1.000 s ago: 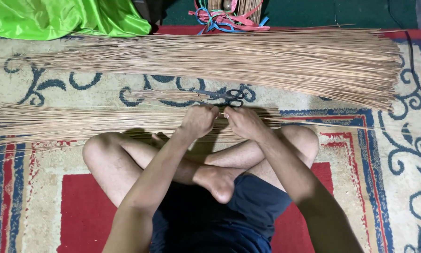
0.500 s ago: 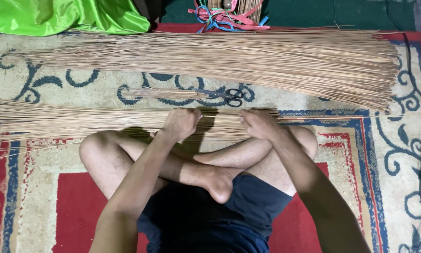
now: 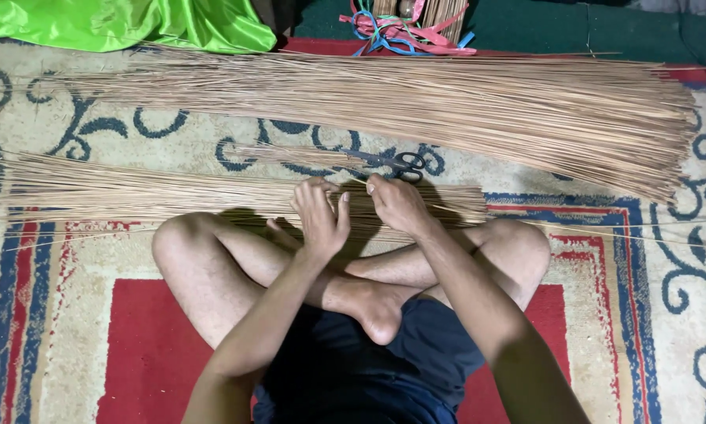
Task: Sorting, aligning, and trimming thin wooden sticks to prepare them for bundle creation.
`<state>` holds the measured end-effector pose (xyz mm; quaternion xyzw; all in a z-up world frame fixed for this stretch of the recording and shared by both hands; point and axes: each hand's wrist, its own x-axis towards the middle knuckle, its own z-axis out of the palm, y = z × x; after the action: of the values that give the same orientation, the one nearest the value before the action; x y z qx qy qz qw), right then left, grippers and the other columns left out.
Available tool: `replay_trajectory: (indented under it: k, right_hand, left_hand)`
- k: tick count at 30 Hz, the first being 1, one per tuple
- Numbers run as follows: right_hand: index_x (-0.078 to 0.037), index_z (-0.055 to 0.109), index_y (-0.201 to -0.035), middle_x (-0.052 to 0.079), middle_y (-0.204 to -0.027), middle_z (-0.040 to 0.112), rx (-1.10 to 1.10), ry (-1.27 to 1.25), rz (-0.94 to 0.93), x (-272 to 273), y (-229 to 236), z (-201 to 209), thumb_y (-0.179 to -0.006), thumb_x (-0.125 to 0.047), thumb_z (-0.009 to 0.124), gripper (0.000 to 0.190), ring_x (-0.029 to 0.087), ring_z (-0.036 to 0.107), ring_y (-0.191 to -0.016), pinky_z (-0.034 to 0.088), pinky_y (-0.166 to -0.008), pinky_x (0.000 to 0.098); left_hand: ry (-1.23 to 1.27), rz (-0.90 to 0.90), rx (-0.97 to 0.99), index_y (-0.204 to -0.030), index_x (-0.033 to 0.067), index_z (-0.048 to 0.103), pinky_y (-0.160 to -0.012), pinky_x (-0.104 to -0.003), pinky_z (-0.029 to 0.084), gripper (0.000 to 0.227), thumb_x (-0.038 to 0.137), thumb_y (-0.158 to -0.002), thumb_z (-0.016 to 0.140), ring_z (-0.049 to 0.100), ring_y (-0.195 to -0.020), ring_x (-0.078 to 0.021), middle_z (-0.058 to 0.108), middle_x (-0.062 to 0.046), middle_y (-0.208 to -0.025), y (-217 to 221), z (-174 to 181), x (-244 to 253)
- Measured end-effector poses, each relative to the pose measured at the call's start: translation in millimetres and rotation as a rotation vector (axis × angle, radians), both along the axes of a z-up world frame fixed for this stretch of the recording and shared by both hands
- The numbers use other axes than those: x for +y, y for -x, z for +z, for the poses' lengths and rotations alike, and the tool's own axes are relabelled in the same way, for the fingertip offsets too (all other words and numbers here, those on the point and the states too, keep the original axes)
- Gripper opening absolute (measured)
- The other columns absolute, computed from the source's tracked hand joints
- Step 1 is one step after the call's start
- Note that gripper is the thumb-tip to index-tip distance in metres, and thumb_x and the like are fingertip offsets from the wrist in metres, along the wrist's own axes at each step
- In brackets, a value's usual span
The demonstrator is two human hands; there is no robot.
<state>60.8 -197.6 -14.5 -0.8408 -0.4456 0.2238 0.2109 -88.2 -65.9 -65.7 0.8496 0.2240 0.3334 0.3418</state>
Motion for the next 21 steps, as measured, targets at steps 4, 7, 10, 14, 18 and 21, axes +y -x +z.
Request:
replay_trajectory:
  k: [4, 7, 10, 14, 18, 21]
  right_hand:
    - [-0.017, 0.058, -0.103, 0.021, -0.079, 0.068, -0.019, 0.018, -0.024, -4, 0, -9, -0.104, -0.028, 0.047, 0.016, 0.045, 0.071, -0.082, 0.055, -0.068, 0.0551]
    - [-0.017, 0.057, -0.099, 0.021, -0.079, 0.068, -0.007, 0.044, -0.061, -2, 4, -6, -0.103, -0.029, 0.047, 0.016, 0.046, 0.071, -0.081, 0.055, -0.068, 0.0559]
    - [-0.015, 0.058, -0.101, 0.021, -0.078, 0.069, 0.014, 0.023, -0.068, -2, 10, 1, -0.101, -0.023, 0.049, 0.011, 0.046, 0.071, -0.080, 0.055, -0.066, 0.0559]
    - [-0.011, 0.059, -0.100, 0.024, -0.080, 0.069, 0.081, 0.002, -0.066, 2, 12, 13, -0.101, -0.018, 0.048, 0.013, 0.046, 0.071, -0.083, 0.055, -0.069, 0.0543]
    - [-0.004, 0.065, -0.099, 0.033, -0.093, 0.069, 0.229, 0.005, -0.065, 13, 15, 58, -0.102, -0.019, 0.048, 0.023, 0.052, 0.067, -0.094, 0.052, -0.077, 0.0591]
    - [-0.005, 0.071, -0.097, 0.027, -0.084, 0.070, -0.038, 0.033, -0.097, -1, -56, -21, -0.100, -0.020, 0.052, 0.025, 0.047, 0.069, -0.096, 0.055, -0.085, 0.0547]
  left_hand:
    - [0.676, 0.119, -0.291, -0.128, -0.0011, 0.045, -0.094, -0.039, 0.039, 0.031, 0.003, -0.101, 0.060, 0.048, -0.105, -0.0241, 0.045, -0.011, -0.111, -23, 6, -35]
    - [1.254, 0.109, -0.395, -0.148, -0.0038, 0.032, -0.095, -0.027, 0.046, 0.039, 0.013, -0.113, 0.036, 0.056, -0.115, -0.0131, 0.059, -0.011, -0.133, -42, 28, -37]
    - [1.304, 0.051, -0.517, -0.151, -0.0055, 0.032, -0.099, -0.033, 0.051, 0.039, 0.005, -0.113, 0.026, 0.065, -0.118, -0.0220, 0.067, -0.020, -0.128, -58, 18, -35]
    - [1.430, 0.186, -0.651, -0.149, -0.0007, 0.040, -0.090, -0.038, 0.063, 0.039, 0.007, -0.113, 0.027, 0.074, -0.100, -0.0263, 0.071, -0.019, -0.109, -75, -14, -30]
    - [1.487, 0.233, -0.619, -0.142, 0.0028, 0.050, -0.081, -0.034, 0.068, 0.036, 0.008, -0.113, 0.030, 0.076, -0.082, -0.0187, 0.069, -0.010, -0.090, -75, -39, -26]
    - [1.493, 0.231, -0.609, -0.138, 0.0043, 0.056, -0.080, -0.035, 0.068, 0.035, 0.009, -0.113, 0.032, 0.076, -0.080, -0.0182, 0.070, -0.009, -0.088, -72, -52, -22]
